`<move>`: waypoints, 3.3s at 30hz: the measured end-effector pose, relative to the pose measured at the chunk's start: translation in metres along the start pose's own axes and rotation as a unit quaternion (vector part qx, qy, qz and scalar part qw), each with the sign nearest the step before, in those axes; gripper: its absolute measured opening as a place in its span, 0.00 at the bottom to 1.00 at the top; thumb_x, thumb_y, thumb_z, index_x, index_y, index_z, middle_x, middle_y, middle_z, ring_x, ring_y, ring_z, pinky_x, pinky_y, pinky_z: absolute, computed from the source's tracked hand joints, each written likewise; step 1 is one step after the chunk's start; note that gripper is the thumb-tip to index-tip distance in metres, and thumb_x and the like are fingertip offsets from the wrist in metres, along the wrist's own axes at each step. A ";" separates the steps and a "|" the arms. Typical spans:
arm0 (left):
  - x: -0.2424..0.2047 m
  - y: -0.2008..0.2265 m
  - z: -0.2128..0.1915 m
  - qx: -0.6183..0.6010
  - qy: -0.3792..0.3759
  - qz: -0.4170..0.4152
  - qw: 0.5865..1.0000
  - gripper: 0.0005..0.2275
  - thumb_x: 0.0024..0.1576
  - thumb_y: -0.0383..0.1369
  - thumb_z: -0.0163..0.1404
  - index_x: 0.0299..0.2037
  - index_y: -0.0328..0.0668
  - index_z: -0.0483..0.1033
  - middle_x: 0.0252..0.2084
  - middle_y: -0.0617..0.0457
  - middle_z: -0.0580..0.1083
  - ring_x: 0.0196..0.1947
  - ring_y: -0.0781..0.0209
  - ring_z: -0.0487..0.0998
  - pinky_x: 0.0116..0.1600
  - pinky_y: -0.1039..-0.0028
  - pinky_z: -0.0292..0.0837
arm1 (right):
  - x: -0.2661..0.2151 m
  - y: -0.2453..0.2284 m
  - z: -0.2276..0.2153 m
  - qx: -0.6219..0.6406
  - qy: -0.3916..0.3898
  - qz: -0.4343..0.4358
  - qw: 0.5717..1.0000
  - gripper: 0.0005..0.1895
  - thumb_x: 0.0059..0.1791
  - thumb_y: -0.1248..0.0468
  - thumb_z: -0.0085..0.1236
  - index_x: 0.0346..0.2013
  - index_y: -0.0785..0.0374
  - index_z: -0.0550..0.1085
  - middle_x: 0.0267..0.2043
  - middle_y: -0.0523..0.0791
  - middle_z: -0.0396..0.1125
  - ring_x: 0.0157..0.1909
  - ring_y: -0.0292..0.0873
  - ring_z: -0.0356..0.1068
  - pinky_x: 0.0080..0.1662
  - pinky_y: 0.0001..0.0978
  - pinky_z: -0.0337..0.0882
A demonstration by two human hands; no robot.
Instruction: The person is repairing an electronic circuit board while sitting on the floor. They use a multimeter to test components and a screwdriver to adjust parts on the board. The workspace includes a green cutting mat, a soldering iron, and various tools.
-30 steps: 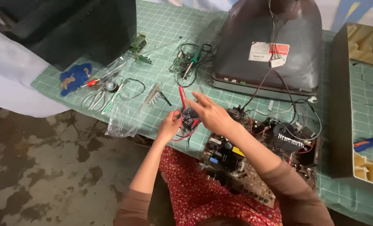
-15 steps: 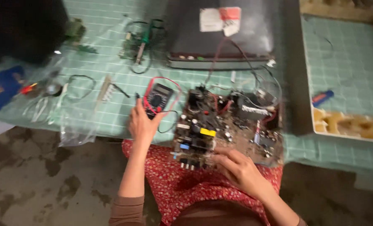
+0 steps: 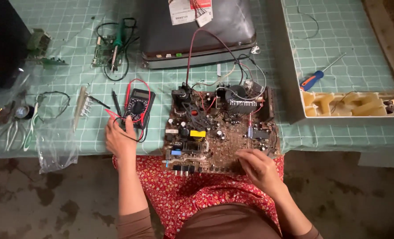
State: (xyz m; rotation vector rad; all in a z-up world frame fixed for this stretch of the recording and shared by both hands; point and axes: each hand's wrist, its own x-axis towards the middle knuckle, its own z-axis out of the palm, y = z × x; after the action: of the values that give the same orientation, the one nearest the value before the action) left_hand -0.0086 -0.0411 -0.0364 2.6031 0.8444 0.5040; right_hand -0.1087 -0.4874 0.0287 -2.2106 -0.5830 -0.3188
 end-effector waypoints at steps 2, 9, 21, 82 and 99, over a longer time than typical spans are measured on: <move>0.000 0.000 -0.008 -0.011 -0.004 -0.002 1.000 0.27 0.60 0.58 0.51 0.58 0.47 0.70 0.46 0.46 0.75 0.44 0.39 0.79 0.43 0.42 0.75 | 0.011 -0.003 -0.001 -0.020 0.006 -0.018 1.000 0.10 0.49 0.67 0.59 0.44 0.60 0.80 0.42 0.49 0.76 0.43 0.53 0.78 0.45 0.41 0.78; -0.021 -0.001 -0.079 -0.064 -0.075 -0.019 0.995 0.27 0.59 0.34 0.55 0.68 0.33 0.64 0.54 0.35 0.75 0.49 0.37 0.79 0.50 0.44 0.73 | 0.025 -0.006 0.008 -0.111 0.016 -0.008 0.994 0.08 0.48 0.65 0.62 0.41 0.57 0.81 0.37 0.48 0.76 0.40 0.53 0.78 0.43 0.42 0.77; -0.075 0.076 -0.122 -0.223 0.068 0.176 0.957 0.17 0.63 0.31 0.53 0.60 0.32 0.73 0.53 0.36 0.73 0.55 0.41 0.74 0.58 0.55 0.70 | 0.081 -0.005 0.049 -0.185 -0.028 -0.113 0.976 0.08 0.49 0.64 0.59 0.42 0.54 0.81 0.48 0.49 0.76 0.47 0.52 0.77 0.46 0.42 0.75; -0.102 0.122 -0.121 -0.346 -0.094 0.211 0.910 0.15 0.60 0.33 0.54 0.57 0.38 0.75 0.55 0.42 0.75 0.59 0.50 0.75 0.63 0.63 0.69 | 0.173 0.027 -0.023 -0.295 -0.033 -0.115 0.948 0.35 0.42 0.57 0.67 0.64 0.47 0.70 0.67 0.56 0.61 0.65 0.67 0.64 0.58 0.57 0.71; -0.127 0.127 -0.083 -0.289 -0.066 0.346 0.890 0.16 0.52 0.29 0.59 0.50 0.32 0.77 0.51 0.42 0.77 0.51 0.46 0.78 0.55 0.61 0.75 | 0.240 0.147 0.001 -0.370 -0.038 -0.044 0.927 0.12 0.47 0.51 0.64 0.36 0.54 0.81 0.47 0.45 0.70 0.47 0.49 0.70 0.49 0.42 0.67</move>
State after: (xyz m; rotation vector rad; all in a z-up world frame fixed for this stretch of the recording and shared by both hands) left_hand -0.0795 -0.1973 0.0633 2.2516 -0.2947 0.6261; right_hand 0.1726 -0.4974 0.0308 -2.9360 -0.6782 -0.5740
